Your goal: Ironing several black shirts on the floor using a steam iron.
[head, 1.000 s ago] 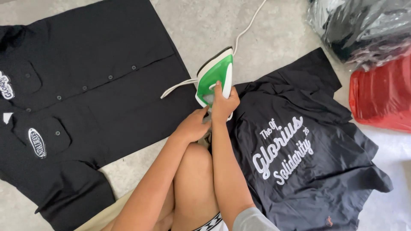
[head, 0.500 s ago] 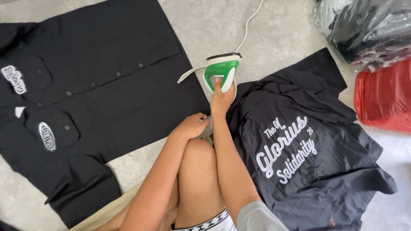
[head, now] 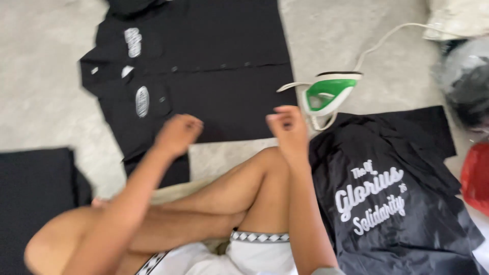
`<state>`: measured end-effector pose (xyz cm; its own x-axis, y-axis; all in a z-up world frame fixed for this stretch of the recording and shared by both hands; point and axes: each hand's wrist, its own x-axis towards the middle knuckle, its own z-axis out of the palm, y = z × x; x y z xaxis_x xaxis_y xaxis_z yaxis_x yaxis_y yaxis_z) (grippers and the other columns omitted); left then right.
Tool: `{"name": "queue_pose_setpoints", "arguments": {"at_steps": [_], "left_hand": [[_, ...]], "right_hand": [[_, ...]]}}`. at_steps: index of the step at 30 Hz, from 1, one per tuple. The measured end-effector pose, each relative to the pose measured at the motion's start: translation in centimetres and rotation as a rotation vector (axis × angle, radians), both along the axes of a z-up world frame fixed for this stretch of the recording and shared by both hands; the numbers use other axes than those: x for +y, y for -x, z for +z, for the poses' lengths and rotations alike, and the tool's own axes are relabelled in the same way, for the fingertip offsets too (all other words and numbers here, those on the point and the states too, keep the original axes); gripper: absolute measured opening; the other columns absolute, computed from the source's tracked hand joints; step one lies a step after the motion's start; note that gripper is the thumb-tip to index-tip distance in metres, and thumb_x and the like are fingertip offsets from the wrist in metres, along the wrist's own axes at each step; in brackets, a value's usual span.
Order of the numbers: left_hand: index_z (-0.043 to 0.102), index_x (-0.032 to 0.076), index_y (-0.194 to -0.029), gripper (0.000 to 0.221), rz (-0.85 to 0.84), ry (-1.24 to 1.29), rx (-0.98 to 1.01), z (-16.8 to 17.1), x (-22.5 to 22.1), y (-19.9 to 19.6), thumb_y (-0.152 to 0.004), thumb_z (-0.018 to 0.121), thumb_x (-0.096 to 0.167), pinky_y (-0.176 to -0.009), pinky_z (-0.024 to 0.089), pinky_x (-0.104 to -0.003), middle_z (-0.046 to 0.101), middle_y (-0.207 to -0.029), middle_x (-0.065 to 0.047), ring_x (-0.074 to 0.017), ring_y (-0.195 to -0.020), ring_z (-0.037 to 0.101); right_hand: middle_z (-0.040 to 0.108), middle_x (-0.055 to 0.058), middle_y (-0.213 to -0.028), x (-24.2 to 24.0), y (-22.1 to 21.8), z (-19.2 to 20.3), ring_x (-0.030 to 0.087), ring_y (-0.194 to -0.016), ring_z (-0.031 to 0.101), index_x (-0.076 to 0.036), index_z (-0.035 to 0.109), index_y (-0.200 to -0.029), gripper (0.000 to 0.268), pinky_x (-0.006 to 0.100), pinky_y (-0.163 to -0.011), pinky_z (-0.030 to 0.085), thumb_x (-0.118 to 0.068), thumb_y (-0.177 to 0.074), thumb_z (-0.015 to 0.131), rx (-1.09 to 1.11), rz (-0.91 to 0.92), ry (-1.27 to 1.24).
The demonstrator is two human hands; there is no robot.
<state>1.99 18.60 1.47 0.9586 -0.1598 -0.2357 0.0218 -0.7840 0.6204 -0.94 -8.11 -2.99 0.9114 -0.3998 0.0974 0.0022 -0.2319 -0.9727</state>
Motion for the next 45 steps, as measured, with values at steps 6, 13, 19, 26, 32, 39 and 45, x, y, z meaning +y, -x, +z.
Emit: {"name": "queue_pose_setpoints", "arguments": {"at_steps": [6, 13, 19, 26, 32, 39, 45], "left_hand": [[0.057, 0.007, -0.12, 0.053, 0.509, -0.247, 0.105, -10.5, 22.1, 1.0, -0.087, 0.05, 0.048, -0.091, 0.043, -0.045, 0.061, -0.11, -0.019, -0.0335, -0.109, 0.054], [0.04, -0.007, -0.131, 0.086, 0.68, -0.07, 0.311, -14.6, 20.8, 1.1, -0.08, 0.051, 0.061, -0.101, 0.034, -0.047, 0.046, -0.129, -0.027, -0.0368, -0.123, 0.042], [0.056, -0.002, -0.118, 0.055, 0.709, 0.026, 0.129, -16.8, 21.8, -2.1, -0.09, 0.042, 0.043, -0.096, 0.04, -0.048, 0.057, -0.116, -0.021, -0.0363, -0.115, 0.049], [0.051, 0.002, -0.119, 0.042, 0.973, 0.01, 0.127, -13.9, 20.9, -0.2, -0.092, 0.034, 0.029, -0.093, 0.043, -0.044, 0.056, -0.113, -0.015, -0.0317, -0.112, 0.052], [0.043, 0.001, -0.119, 0.032, 0.945, -0.305, 0.144, -8.1, 17.7, 2.2, -0.09, 0.044, 0.016, -0.087, 0.043, -0.047, 0.049, -0.112, -0.014, -0.0343, -0.107, 0.052], [0.047, 0.013, -0.129, 0.04, 0.215, -0.656, -0.143, -7.3, 13.0, 2.1, -0.092, 0.048, 0.03, -0.091, 0.035, -0.049, 0.042, -0.128, -0.015, -0.033, -0.12, 0.04], [0.051, 0.018, -0.126, 0.041, -0.26, -0.805, -0.112, -8.5, 7.2, 3.5, -0.093, 0.039, 0.039, -0.094, 0.04, -0.041, 0.05, -0.125, -0.009, -0.0248, -0.119, 0.047]], "right_hand": [[0.069, 0.013, -0.091, 15.1, 0.3, 2.8, 0.031, -0.093, 0.065, -0.01, 0.066, -0.099, 0.049, 0.042, -0.078, 0.051, -0.051, -0.07, 0.066, 0.473, 0.901, 0.417], [0.066, 0.019, -0.091, 21.6, -0.4, -11.2, 0.035, -0.091, 0.064, -0.007, 0.059, -0.093, 0.048, 0.045, -0.073, 0.051, -0.049, -0.071, 0.064, 0.644, 0.708, 0.59], [0.063, 0.002, -0.077, 21.2, 0.0, -9.7, 0.013, -0.072, 0.057, -0.01, 0.054, -0.085, 0.022, 0.024, -0.055, 0.046, -0.03, -0.082, 0.063, 0.442, 0.824, -0.118], [0.064, 0.012, -0.077, 19.7, -0.1, -10.3, 0.019, -0.061, 0.066, -0.007, 0.054, -0.083, 0.027, 0.021, -0.042, 0.043, -0.029, -0.077, 0.067, 0.705, 0.888, -0.097], [0.066, 0.014, -0.064, 11.3, -4.9, -7.8, 0.023, -0.051, 0.066, -0.007, 0.068, -0.08, 0.022, 0.029, -0.043, 0.049, -0.028, -0.072, 0.066, 0.685, 0.818, 0.579], [0.068, 0.016, -0.079, -7.4, -9.9, -8.5, 0.025, -0.061, 0.068, -0.003, 0.067, -0.092, 0.038, 0.035, -0.048, 0.051, -0.036, -0.072, 0.064, 0.797, 0.508, 0.645], [0.06, 0.019, -0.104, -11.9, -5.1, -17.5, 0.032, -0.085, 0.066, 0.001, 0.056, -0.113, 0.056, 0.047, -0.069, 0.054, -0.037, -0.074, 0.068, 1.003, 0.26, 0.143]]}}
